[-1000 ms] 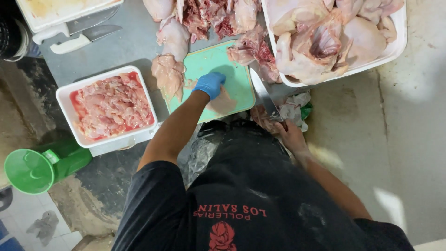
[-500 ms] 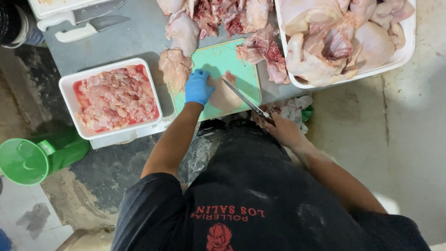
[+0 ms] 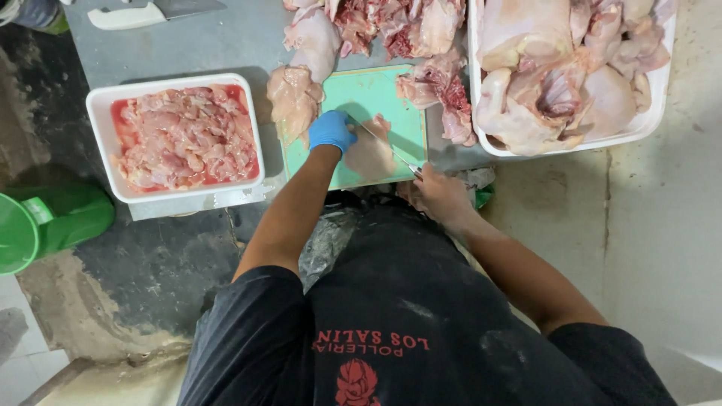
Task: Cutting and deboning raw chicken into smaller pieces on a cutting board in a food processing environment.
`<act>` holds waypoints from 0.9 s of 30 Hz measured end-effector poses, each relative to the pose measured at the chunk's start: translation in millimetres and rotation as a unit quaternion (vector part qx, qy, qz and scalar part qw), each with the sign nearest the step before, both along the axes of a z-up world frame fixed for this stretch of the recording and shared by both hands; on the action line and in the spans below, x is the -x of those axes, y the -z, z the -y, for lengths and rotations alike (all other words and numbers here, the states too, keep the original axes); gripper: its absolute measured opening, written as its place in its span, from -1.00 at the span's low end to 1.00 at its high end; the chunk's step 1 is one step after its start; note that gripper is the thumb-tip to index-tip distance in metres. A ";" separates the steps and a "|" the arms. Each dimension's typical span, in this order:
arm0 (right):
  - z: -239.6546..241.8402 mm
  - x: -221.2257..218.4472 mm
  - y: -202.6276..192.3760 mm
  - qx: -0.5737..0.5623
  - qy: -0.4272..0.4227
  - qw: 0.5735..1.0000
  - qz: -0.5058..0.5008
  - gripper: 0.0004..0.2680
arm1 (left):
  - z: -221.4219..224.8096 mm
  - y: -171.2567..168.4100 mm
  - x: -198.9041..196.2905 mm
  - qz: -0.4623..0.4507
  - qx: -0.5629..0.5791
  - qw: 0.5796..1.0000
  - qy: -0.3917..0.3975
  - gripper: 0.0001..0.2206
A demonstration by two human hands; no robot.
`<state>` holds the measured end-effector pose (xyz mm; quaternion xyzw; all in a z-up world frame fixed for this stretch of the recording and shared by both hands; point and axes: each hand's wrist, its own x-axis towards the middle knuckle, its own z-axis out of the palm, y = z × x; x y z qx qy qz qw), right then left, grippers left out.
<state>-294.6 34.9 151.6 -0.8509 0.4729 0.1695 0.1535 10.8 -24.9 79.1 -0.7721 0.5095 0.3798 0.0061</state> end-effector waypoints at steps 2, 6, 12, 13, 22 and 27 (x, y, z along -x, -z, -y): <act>-2.3 2.8 -5.5 0.029 -0.011 1.000 -0.001 -0.72 | 3.7 18.9 -0.7 0.002 -0.001 1.000 -0.014 -0.81; 7.1 5.9 -19.5 -0.043 0.016 0.999 0.023 -0.78 | 11.9 -6.1 5.4 -0.001 -0.052 0.998 -0.032 -0.73; 8.8 55.0 -37.6 -0.070 0.005 0.997 -0.016 -0.79 | 21.0 5.9 5.6 0.035 -0.062 0.997 0.007 -0.70; 6.5 57.9 -56.4 -0.070 0.003 0.997 -0.017 -0.79 | 21.2 13.7 6.4 0.034 -0.062 0.997 0.005 -0.70; -8.8 84.7 -137.1 -0.254 0.111 0.954 -0.111 -0.79 | 11.9 27.1 -2.4 0.027 -0.043 0.999 0.002 -0.69; -6.6 83.6 -165.1 -0.253 0.128 0.948 -0.148 -0.76 | -15.1 61.2 -23.0 0.038 0.082 0.996 -0.026 -0.79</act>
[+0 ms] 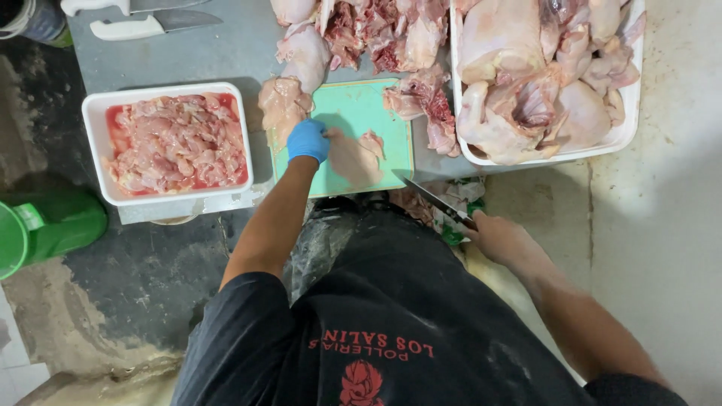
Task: Cutting and deboning raw chicken into smaller pieces on a cutting board in a food processing environment.
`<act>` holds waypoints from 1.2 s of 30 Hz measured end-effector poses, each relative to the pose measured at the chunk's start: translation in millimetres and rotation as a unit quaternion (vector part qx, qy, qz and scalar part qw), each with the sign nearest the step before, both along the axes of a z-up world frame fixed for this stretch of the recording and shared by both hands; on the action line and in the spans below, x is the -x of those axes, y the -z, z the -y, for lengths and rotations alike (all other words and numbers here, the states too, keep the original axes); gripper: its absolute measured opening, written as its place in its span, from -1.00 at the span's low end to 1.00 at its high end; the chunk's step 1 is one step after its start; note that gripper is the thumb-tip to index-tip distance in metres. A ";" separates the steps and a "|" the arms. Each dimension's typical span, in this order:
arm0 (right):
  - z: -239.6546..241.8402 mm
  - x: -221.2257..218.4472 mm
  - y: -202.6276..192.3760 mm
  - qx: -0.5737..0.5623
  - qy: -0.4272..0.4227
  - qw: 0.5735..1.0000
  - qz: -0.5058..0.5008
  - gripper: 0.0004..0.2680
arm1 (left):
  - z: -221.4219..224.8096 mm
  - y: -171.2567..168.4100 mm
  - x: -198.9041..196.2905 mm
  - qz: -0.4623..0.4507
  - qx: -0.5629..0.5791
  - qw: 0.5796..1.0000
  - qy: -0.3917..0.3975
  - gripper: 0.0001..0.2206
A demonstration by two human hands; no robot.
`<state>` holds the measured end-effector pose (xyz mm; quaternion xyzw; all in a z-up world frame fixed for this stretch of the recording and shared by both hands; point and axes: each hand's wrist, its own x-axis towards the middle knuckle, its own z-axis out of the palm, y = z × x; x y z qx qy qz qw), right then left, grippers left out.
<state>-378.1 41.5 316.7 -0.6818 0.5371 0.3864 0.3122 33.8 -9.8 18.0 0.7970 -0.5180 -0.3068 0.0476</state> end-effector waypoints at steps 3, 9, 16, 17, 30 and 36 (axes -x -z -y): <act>-0.9 0.5 47.8 0.036 0.008 0.995 0.090 -0.70 | -9.5 35.5 0.3 -0.117 0.104 0.987 -0.022 -0.80; -2.3 20.6 181.3 0.118 0.020 0.963 0.243 -0.29 | -11.7 45.4 18.3 -0.270 0.132 0.952 -0.054 -0.82; -7.3 34.5 176.5 0.122 0.109 0.961 0.222 -0.38 | -25.5 -21.5 35.7 -0.295 0.138 0.944 -0.055 -0.80; -8.5 37.1 183.5 0.127 0.118 0.958 0.227 -0.42 | -22.0 -10.4 32.8 -0.274 0.136 0.950 -0.067 -0.81; -34.1 29.4 176.5 0.146 0.130 0.955 0.224 -0.60 | 20.9 -12.3 -11.4 -0.101 0.132 0.986 0.006 -0.59; -34.5 10.9 141.2 0.118 0.153 0.957 0.215 -0.64 | 12.9 25.2 32.1 0.053 0.024 0.991 0.118 -0.79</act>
